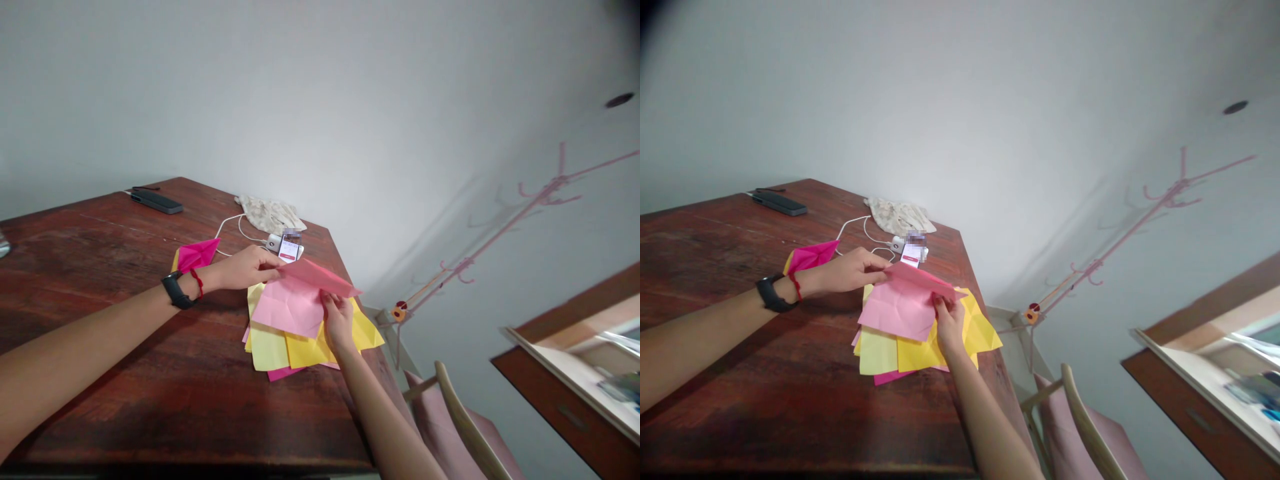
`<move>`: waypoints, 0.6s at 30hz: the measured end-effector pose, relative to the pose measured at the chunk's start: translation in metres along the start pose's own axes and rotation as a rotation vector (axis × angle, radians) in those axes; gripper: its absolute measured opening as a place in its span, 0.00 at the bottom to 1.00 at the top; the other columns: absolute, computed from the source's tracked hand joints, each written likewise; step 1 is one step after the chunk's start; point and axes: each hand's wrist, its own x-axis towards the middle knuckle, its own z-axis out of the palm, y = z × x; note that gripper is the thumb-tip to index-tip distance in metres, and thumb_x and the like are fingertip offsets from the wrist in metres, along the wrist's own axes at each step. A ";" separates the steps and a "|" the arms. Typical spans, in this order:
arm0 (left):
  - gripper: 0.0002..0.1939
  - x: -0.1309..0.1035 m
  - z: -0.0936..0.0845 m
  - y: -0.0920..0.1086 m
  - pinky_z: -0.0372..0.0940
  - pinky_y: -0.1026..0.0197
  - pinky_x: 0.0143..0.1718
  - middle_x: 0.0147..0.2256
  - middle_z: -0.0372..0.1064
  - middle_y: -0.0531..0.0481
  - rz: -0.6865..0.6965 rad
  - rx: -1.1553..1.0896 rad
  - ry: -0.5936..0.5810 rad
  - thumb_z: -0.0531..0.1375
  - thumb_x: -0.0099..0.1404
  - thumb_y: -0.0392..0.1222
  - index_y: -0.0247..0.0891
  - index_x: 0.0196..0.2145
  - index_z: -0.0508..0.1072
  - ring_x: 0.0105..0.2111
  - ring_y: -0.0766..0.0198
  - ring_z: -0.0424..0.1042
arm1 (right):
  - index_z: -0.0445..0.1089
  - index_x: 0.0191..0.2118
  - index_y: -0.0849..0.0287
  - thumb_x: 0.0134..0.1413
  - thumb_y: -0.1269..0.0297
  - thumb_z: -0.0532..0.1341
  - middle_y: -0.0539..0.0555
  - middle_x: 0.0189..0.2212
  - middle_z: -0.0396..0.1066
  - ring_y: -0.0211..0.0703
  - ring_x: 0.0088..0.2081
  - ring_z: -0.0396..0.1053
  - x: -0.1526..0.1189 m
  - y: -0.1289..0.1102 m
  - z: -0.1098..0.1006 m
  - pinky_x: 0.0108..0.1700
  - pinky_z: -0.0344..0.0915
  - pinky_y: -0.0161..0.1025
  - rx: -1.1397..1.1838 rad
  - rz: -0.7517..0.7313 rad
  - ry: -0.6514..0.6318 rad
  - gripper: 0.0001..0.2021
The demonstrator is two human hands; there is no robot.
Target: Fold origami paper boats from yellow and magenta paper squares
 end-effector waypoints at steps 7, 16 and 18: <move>0.18 -0.001 0.000 -0.004 0.67 0.64 0.40 0.48 0.78 0.46 -0.001 -0.368 -0.266 0.62 0.66 0.44 0.42 0.53 0.77 0.40 0.61 0.75 | 0.76 0.36 0.55 0.46 0.53 0.65 0.56 0.38 0.78 0.53 0.38 0.75 0.000 0.002 -0.001 0.42 0.72 0.47 0.260 0.120 0.053 0.14; 0.15 0.000 -0.002 -0.018 0.67 0.65 0.38 0.37 0.81 0.48 -0.011 -0.268 -0.256 0.58 0.62 0.36 0.39 0.42 0.83 0.35 0.63 0.76 | 0.76 0.35 0.57 0.51 0.52 0.59 0.55 0.37 0.79 0.54 0.40 0.76 0.003 -0.007 -0.004 0.42 0.71 0.47 0.281 0.213 -0.084 0.15; 0.17 0.000 -0.002 -0.019 0.67 0.65 0.38 0.37 0.81 0.48 -0.020 -0.219 -0.241 0.57 0.59 0.33 0.39 0.41 0.83 0.36 0.62 0.76 | 0.76 0.36 0.58 0.52 0.50 0.58 0.56 0.38 0.79 0.54 0.41 0.75 0.002 -0.009 -0.002 0.42 0.71 0.46 0.303 0.233 -0.063 0.17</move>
